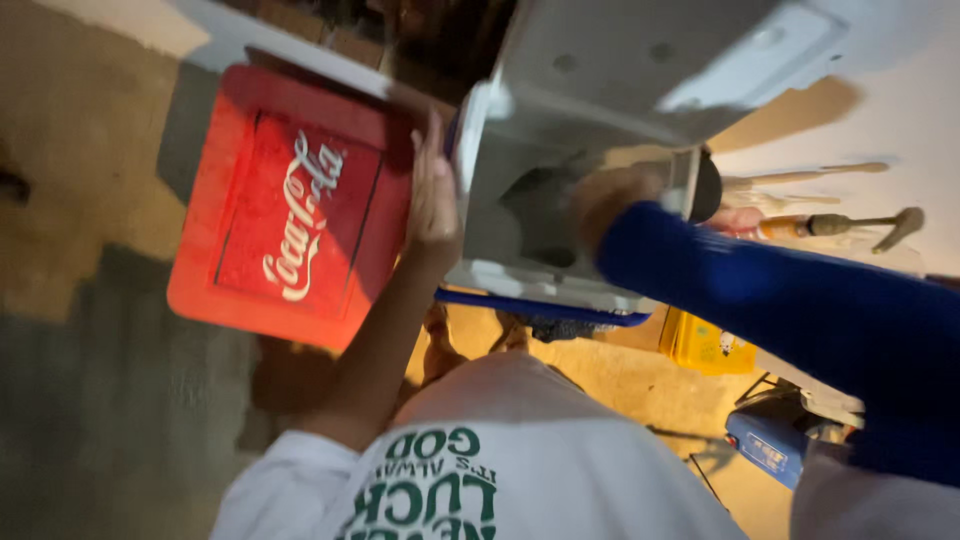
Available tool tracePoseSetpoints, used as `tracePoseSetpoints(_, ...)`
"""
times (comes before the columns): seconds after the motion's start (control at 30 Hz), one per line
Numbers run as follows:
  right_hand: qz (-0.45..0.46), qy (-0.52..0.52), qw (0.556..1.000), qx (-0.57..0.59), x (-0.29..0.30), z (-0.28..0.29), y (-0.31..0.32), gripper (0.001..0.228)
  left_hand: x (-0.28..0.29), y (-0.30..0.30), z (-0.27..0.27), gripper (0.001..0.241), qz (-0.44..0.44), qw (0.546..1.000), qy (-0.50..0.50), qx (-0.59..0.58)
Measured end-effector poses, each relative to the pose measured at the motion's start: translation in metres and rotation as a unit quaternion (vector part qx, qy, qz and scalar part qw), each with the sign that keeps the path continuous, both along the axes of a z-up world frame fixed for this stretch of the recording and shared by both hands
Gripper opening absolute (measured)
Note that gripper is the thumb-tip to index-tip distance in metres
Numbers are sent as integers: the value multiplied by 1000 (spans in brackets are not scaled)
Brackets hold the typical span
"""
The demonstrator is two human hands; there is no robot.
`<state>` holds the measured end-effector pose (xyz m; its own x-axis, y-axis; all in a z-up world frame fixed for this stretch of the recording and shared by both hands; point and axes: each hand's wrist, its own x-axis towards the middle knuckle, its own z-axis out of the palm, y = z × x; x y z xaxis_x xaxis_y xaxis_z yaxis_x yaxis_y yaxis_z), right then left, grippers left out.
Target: The person pours a white liquid from a carton into a plastic cup on a scale, then adds a pink liquid from a squeeze bottle. They scoop ice from a cooler into multiple cups and place them on the counter.
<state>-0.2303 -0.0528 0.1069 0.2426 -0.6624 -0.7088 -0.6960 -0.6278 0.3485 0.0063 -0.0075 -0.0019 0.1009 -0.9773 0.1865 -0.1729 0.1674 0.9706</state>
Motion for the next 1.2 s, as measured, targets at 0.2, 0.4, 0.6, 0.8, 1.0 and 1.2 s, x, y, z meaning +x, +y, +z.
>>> tracePoseSetpoints(0.2, 0, 13, 1000, -9, 53, 2, 15, 27, -6, -7, -2, 64, 10, 1000, 0, 25)
tracePoseSetpoints(0.4, 59, -9, 998, -29, 46, -58, -20, 24, -2, 5, -1, 59, 0, 999, -27, -42)
tracePoseSetpoints(0.6, -14, 3, 999, -38, -41, -27, -24, 25, -5, 6, 8, 65, 12, 1000, 3, 25)
tracePoseSetpoints(0.8, -53, -31, 987, -150, -36, -50, -38, 26, -3, 2, 14, 64, -2, 999, -24, 38)
tracePoseSetpoints(1.0, -125, -98, 981, -114, -47, -115, -3, 27, -3, 2, 21, 63, 0, 999, -41, 31)
tracePoseSetpoints(1.2, -117, -147, 973, -136, -53, -123, 10, 28, -5, 2, 15, 63, -8, 999, -30, 13)
